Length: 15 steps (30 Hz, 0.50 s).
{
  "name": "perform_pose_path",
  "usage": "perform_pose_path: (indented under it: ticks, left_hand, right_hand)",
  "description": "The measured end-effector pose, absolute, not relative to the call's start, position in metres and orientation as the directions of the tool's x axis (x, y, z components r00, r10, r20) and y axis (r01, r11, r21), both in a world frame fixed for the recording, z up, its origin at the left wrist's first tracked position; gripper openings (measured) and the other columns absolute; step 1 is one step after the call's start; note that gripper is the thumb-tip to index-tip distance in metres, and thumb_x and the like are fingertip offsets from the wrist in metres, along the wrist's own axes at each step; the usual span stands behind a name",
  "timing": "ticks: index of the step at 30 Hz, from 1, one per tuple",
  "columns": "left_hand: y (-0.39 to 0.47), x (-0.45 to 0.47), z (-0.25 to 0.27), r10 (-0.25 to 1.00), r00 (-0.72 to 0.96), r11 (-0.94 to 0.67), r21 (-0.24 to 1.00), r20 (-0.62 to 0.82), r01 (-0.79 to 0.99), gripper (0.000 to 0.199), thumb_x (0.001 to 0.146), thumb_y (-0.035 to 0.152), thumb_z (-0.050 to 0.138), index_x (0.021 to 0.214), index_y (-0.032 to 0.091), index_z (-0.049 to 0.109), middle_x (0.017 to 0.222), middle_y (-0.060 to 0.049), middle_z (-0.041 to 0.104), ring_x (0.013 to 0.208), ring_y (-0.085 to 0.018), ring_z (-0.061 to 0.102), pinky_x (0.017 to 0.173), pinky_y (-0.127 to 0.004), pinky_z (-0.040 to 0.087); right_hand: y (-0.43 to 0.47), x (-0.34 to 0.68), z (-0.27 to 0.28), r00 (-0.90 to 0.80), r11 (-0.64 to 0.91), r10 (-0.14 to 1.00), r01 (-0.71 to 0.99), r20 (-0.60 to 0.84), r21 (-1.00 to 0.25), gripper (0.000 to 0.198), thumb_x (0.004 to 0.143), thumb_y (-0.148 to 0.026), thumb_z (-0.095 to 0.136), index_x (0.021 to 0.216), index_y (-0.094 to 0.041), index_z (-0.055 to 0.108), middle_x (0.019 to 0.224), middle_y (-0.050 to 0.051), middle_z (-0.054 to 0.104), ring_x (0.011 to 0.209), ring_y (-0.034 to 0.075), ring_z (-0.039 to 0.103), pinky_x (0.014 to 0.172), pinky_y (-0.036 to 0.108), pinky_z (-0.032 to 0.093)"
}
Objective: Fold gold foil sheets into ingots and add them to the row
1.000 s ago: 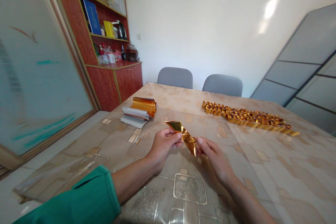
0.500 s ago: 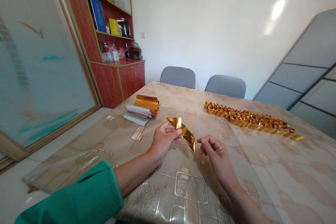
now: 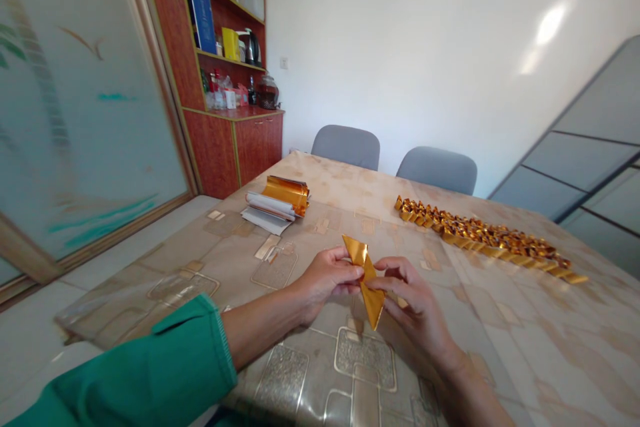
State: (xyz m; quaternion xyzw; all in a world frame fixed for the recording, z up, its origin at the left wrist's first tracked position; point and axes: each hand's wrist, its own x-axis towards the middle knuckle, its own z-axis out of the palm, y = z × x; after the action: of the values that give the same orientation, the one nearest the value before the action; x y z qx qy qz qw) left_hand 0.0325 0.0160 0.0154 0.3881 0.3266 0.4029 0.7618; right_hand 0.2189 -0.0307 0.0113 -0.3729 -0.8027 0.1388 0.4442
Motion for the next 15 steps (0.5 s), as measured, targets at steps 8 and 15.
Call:
perform_pose_path:
  ticks: [8,15]
  left_hand:
    - [0.018,0.033,0.013,0.902,0.384,0.345,0.862,-0.197,-0.370,0.033,0.061,0.018,0.086,0.090,0.014,0.071,0.070,-0.002,0.069,0.060,-0.012,0.064,0.060,-0.023,0.051]
    - [0.020,0.032,0.011,0.875,0.414,0.396,0.861,-0.249,-0.320,0.013,0.068,0.012,0.078,0.080,0.012,0.071,0.075,-0.004,0.071,0.063,-0.009,0.063,0.063,-0.021,0.049]
  right_hand:
    - [-0.026,0.234,0.017,-0.457,0.753,0.618,0.579,0.640,-0.314,0.029,0.093,-0.019,0.060,0.112,-0.038,0.072,0.101,0.004,0.062,0.081,0.018,0.057,0.065,0.033,0.052]
    - [-0.030,0.237,0.021,-0.585,0.746,0.603,0.654,0.543,-0.123,0.034,0.094,-0.014,0.056,0.119,-0.034,0.069,0.104,0.006,0.068,0.089,0.021,0.058,0.072,0.035,0.051]
